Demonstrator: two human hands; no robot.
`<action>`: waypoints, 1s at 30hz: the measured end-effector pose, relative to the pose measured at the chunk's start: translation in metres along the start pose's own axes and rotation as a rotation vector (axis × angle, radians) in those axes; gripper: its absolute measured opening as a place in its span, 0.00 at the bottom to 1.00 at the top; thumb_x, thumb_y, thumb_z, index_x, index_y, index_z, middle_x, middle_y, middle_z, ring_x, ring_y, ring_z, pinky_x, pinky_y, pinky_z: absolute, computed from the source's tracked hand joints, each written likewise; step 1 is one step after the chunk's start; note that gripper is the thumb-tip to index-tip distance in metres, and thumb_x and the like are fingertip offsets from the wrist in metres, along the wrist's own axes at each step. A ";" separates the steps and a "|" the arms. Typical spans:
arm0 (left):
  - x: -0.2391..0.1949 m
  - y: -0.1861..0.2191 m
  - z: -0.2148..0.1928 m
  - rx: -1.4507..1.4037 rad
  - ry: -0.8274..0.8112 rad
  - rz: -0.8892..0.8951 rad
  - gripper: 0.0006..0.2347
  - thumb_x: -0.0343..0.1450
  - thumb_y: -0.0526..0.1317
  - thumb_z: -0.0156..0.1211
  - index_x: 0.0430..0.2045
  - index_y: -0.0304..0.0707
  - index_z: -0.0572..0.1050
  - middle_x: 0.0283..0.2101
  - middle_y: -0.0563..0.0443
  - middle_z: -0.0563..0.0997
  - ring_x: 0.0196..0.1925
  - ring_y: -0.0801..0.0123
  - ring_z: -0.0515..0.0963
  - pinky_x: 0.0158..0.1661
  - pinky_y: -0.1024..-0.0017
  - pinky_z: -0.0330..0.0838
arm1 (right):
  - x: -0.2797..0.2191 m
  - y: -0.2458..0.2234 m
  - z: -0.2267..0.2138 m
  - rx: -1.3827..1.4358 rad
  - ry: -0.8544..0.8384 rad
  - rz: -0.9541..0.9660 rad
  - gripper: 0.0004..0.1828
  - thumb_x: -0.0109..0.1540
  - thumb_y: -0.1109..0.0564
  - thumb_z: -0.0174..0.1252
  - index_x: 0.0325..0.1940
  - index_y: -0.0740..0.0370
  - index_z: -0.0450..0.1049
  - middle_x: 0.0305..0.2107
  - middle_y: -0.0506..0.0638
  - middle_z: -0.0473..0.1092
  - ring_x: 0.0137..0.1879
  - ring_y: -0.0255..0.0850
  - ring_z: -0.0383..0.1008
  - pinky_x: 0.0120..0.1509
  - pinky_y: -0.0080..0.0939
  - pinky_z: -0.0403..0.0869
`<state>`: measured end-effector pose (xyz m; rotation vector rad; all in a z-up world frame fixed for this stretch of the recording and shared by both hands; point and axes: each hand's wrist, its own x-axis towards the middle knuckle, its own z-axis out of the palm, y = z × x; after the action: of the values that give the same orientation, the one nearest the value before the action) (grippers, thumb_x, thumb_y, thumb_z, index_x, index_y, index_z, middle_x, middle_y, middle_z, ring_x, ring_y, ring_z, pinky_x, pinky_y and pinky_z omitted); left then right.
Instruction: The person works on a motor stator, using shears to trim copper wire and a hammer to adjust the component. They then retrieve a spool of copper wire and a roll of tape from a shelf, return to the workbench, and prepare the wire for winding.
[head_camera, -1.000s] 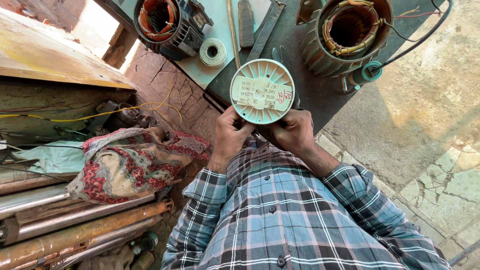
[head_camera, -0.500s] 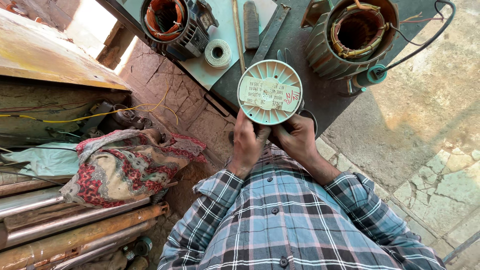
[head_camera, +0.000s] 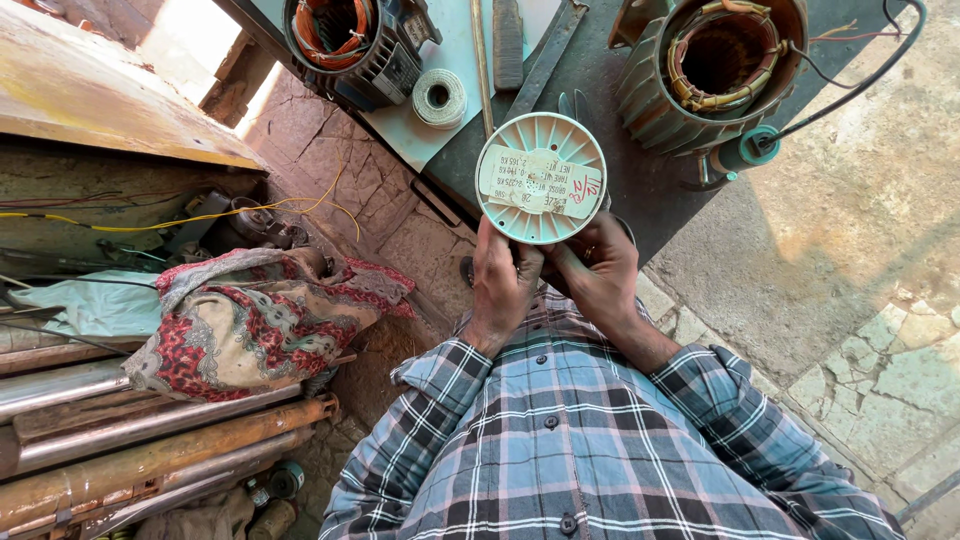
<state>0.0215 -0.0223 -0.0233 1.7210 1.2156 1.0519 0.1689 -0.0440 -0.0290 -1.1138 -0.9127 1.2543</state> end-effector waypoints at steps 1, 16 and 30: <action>-0.001 -0.001 0.001 0.009 -0.002 -0.011 0.27 0.81 0.55 0.47 0.62 0.23 0.63 0.60 0.33 0.70 0.61 0.48 0.76 0.62 0.59 0.72 | 0.001 -0.003 0.000 0.049 0.010 0.018 0.16 0.65 0.61 0.62 0.53 0.64 0.66 0.44 0.52 0.78 0.48 0.35 0.82 0.47 0.36 0.85; -0.016 -0.014 0.029 0.182 0.165 -0.019 0.15 0.79 0.39 0.52 0.53 0.20 0.66 0.48 0.34 0.70 0.42 0.54 0.80 0.41 0.61 0.77 | 0.032 -0.067 -0.039 -0.528 -0.298 0.163 0.15 0.63 0.65 0.58 0.55 0.69 0.74 0.39 0.55 0.80 0.41 0.38 0.84 0.45 0.39 0.85; -0.015 0.016 0.051 0.391 0.456 -0.013 0.09 0.77 0.32 0.54 0.46 0.23 0.65 0.48 0.35 0.70 0.47 0.46 0.77 0.46 0.55 0.73 | 0.053 -0.034 -0.037 -0.736 -0.504 -0.115 0.11 0.62 0.55 0.66 0.45 0.65 0.81 0.30 0.57 0.80 0.34 0.44 0.84 0.36 0.40 0.80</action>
<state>0.0706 -0.0472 -0.0307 1.8086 1.8149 1.3102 0.2198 0.0042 -0.0083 -1.2886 -1.8967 1.1441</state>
